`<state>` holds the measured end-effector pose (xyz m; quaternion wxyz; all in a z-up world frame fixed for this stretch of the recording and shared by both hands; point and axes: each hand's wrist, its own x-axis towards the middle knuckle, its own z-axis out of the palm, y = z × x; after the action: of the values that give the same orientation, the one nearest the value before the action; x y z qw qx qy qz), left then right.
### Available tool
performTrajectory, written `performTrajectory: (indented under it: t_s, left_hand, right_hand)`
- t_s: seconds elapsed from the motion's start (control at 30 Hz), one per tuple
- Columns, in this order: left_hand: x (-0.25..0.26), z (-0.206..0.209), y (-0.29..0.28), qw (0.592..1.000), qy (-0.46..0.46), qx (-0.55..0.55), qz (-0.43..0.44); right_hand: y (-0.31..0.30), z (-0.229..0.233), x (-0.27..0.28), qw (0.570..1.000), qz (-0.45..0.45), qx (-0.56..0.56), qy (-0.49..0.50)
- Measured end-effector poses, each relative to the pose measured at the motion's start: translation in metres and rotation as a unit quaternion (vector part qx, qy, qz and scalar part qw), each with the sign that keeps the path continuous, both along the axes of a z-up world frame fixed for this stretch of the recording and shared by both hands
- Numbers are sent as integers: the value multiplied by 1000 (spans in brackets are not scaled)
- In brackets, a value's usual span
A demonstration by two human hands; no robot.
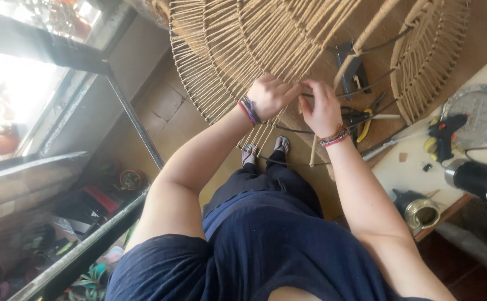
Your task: The person is weaving thin wicker strands through a large wicker lampshade frame, using their hands to thread and pull the material into place.
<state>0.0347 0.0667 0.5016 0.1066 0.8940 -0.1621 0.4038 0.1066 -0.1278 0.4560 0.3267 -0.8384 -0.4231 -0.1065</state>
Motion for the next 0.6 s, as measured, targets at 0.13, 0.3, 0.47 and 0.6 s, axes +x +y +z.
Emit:
performTrajectory:
  t_s: [0.13, 0.3, 0.47, 0.6]
  left_hand:
    - [-21, 5, 2, 998, -11, -58, 4]
    - [-56, -37, -30, 976, 35, -208, 52]
    - [-75, -53, -75, 756, 209, -592, 186]
    - [-68, -54, -79, 549, 143, -821, 68]
  right_hand:
    - [1, -7, 12, 996, 61, -60, -15]
    - [5, -14, 19, 997, 65, -37, -25]
    - [5, -6, 15, 994, 103, -7, -32]
    - [6, -16, 19, 992, 111, 3, -60]
